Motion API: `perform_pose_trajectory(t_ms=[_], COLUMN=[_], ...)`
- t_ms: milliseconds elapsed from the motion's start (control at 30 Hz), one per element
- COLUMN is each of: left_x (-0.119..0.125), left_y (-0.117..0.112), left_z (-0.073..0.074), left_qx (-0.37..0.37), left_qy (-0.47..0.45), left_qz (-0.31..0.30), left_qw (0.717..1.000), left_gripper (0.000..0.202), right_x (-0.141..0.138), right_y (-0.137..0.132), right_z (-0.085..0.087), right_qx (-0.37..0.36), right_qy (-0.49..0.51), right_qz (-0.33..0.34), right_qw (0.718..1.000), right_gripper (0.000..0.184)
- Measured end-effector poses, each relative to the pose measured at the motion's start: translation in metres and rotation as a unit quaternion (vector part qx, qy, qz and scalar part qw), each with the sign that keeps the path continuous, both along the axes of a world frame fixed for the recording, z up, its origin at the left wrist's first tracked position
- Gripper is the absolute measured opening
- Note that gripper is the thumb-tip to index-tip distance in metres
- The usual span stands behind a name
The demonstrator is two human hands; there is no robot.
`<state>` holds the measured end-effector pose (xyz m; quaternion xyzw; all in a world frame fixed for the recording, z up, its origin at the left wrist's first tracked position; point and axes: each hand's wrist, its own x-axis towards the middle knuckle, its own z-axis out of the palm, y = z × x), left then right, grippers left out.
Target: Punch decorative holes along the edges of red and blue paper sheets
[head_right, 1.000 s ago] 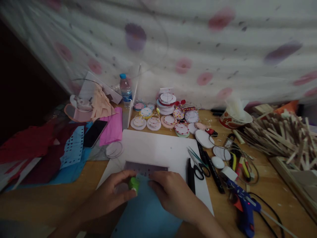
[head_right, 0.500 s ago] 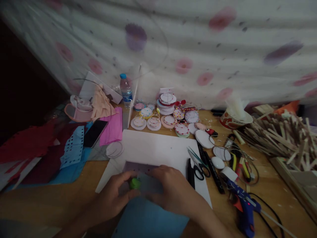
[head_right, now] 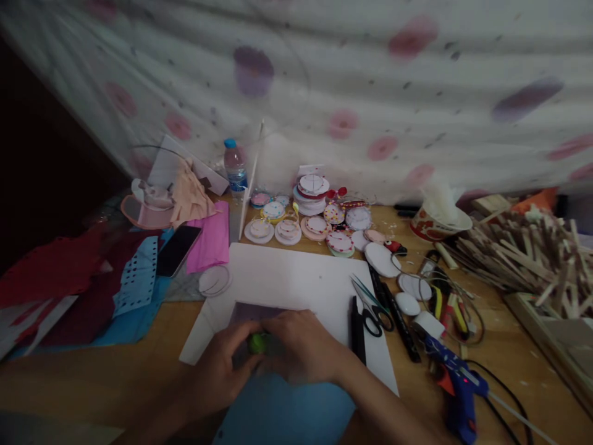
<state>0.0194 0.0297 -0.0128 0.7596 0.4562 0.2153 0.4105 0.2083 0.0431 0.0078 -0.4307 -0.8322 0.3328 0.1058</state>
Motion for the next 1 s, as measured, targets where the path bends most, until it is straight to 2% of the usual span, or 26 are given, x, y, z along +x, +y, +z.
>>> perform_pose_trajectory(t_ms=[200,367,433,500,533,600,733,867,1000], left_x=[0.002,0.0,-0.003,-0.008,-0.011,-0.017,-0.02,-0.018,-0.024], left_y=[0.001,0.004,0.006,0.009,0.01,0.014,0.019,0.017,0.011], left_z=[-0.002,0.004,0.01,0.016,0.018,0.02,0.019,0.022,0.023], left_qx=[-0.01,-0.044,-0.046,-0.049,-0.047,-0.024,0.036,-0.007,-0.049], left_qy=[-0.013,-0.015,-0.004,0.011,0.022,0.055,0.092,0.078,0.085], left_qz=[0.021,0.017,0.009,-0.005,-0.015,-0.046,-0.115,-0.079,-0.056], left_qw=[1.0,0.999,0.999,0.999,0.999,0.997,0.988,0.994,0.994], left_gripper=[0.025,0.033,0.034,0.033,0.032,0.034,0.043,0.031,0.026], right_x=[-0.002,0.008,0.015,0.023,0.027,0.034,0.041,0.038,0.032], right_y=[0.004,0.003,0.0,-0.004,-0.006,-0.012,-0.025,-0.032,-0.029], right_z=[-0.004,0.01,0.014,0.014,0.014,0.011,0.009,0.004,-0.013], right_qx=[-0.035,-0.075,-0.088,-0.085,-0.084,-0.08,-0.073,-0.076,-0.057], right_qy=[0.033,0.042,0.013,-0.025,-0.036,-0.037,-0.023,0.014,0.093], right_qz=[-0.025,-0.039,-0.067,-0.09,-0.094,-0.094,-0.109,-0.157,-0.134], right_qw=[0.999,0.996,0.994,0.992,0.991,0.992,0.991,0.985,0.985], right_gripper=[0.034,0.046,0.038,0.013,0.008,0.018,0.016,0.017,0.015])
